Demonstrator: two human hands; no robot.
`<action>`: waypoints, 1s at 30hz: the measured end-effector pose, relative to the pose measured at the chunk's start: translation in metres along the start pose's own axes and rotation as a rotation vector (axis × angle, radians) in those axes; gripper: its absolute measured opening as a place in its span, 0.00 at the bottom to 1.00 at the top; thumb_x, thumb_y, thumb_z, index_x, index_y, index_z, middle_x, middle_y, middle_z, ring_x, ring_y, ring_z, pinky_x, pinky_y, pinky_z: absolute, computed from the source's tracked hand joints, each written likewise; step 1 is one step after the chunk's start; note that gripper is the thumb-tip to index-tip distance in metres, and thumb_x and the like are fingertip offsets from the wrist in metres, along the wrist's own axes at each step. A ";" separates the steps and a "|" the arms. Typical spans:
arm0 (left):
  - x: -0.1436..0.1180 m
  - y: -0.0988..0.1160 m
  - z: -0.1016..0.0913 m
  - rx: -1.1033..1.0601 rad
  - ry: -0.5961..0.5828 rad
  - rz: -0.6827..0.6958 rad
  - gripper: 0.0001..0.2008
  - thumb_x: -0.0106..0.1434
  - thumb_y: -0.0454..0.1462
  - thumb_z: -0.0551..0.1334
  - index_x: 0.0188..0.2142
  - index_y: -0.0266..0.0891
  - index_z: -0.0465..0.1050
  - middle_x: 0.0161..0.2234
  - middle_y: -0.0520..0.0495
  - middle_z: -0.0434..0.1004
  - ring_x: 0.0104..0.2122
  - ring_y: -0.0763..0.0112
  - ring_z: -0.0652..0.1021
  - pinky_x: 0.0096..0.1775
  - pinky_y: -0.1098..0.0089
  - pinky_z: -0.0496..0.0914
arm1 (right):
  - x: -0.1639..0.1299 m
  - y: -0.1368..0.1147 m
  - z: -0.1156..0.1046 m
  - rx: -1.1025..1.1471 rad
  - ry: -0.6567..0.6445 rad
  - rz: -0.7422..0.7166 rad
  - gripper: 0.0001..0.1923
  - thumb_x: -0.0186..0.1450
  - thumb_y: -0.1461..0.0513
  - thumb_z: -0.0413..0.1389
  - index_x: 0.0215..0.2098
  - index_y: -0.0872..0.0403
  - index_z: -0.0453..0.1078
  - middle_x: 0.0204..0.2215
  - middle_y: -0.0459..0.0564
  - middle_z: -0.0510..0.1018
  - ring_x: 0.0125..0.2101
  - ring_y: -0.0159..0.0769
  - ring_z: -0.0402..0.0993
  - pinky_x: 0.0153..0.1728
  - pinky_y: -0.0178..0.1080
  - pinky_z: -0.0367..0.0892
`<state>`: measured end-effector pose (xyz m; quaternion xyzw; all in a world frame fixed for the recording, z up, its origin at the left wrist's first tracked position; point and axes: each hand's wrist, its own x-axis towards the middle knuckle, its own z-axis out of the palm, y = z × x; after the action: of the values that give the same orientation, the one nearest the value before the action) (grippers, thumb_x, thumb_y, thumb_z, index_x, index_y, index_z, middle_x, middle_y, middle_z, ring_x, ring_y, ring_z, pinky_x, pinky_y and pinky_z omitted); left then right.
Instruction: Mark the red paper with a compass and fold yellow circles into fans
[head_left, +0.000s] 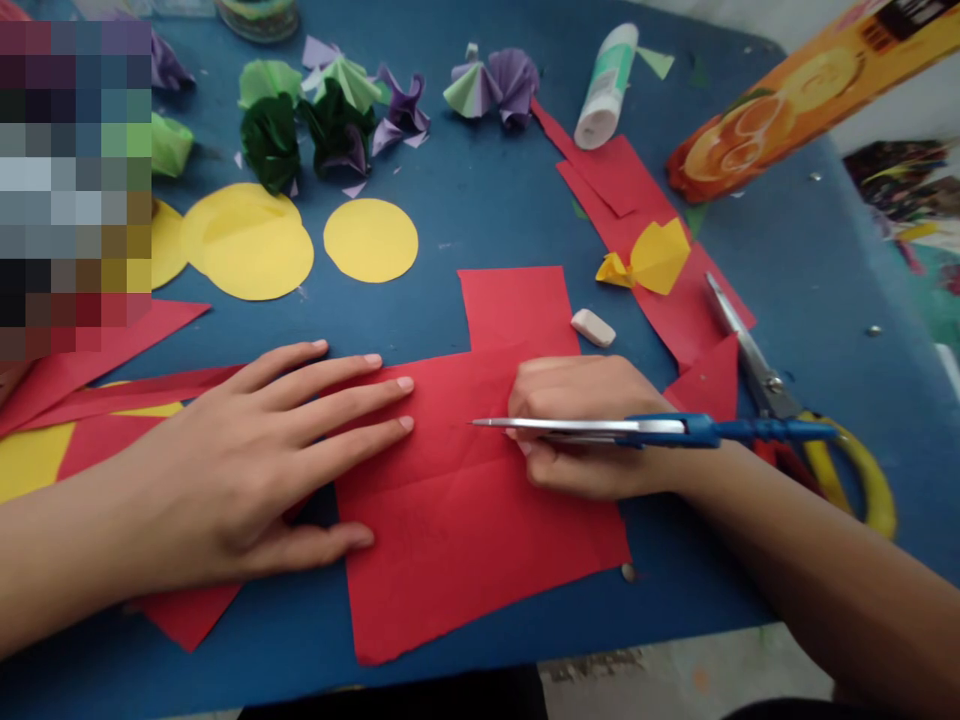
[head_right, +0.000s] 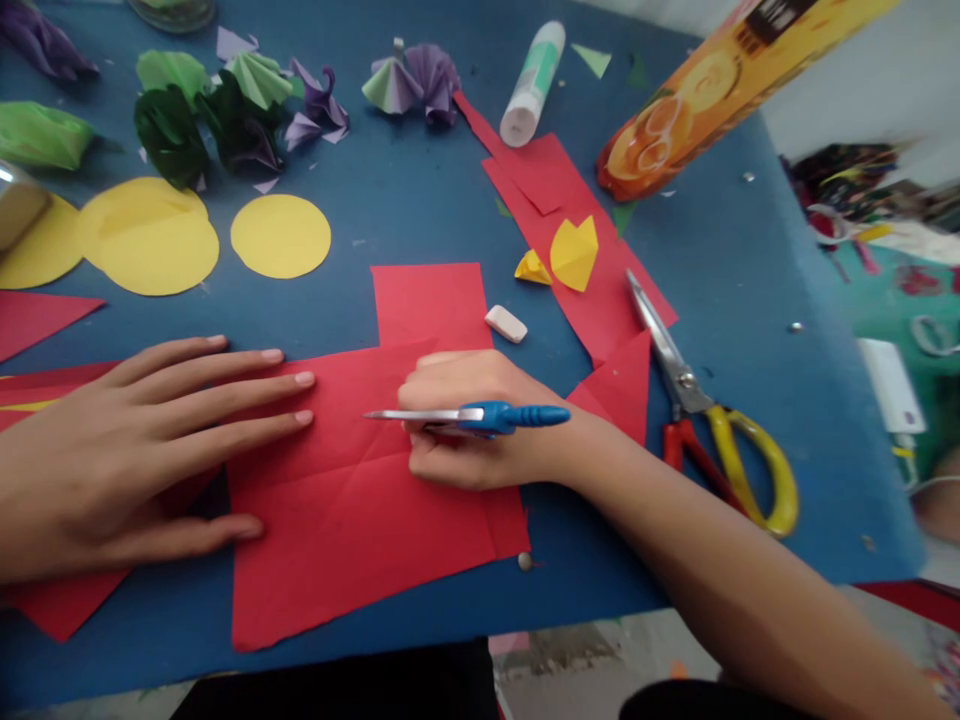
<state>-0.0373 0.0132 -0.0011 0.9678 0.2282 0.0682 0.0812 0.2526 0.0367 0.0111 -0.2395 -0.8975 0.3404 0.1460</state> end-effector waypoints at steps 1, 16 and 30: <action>0.000 0.000 0.000 0.010 -0.002 0.003 0.29 0.63 0.49 0.57 0.60 0.41 0.58 0.63 0.47 0.56 0.61 0.56 0.61 0.61 0.54 0.52 | 0.000 0.000 0.000 -0.001 0.003 0.003 0.10 0.63 0.68 0.50 0.24 0.54 0.61 0.22 0.46 0.69 0.25 0.29 0.63 0.28 0.33 0.60; 0.000 0.000 0.002 0.005 0.011 0.003 0.29 0.63 0.49 0.56 0.60 0.41 0.59 0.63 0.47 0.56 0.61 0.56 0.60 0.61 0.54 0.51 | 0.003 -0.002 0.005 0.065 0.000 -0.012 0.09 0.65 0.67 0.50 0.26 0.55 0.63 0.24 0.46 0.71 0.26 0.29 0.66 0.29 0.34 0.62; 0.001 0.009 0.002 -0.094 0.038 -0.125 0.25 0.64 0.50 0.55 0.57 0.43 0.63 0.62 0.50 0.59 0.61 0.60 0.60 0.63 0.56 0.48 | 0.000 0.003 0.007 0.024 -0.005 -0.036 0.10 0.67 0.65 0.50 0.26 0.55 0.63 0.24 0.46 0.72 0.26 0.29 0.66 0.28 0.34 0.61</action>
<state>-0.0316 0.0054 -0.0015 0.9453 0.2863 0.0921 0.1263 0.2502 0.0351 0.0045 -0.2207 -0.8979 0.3490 0.1525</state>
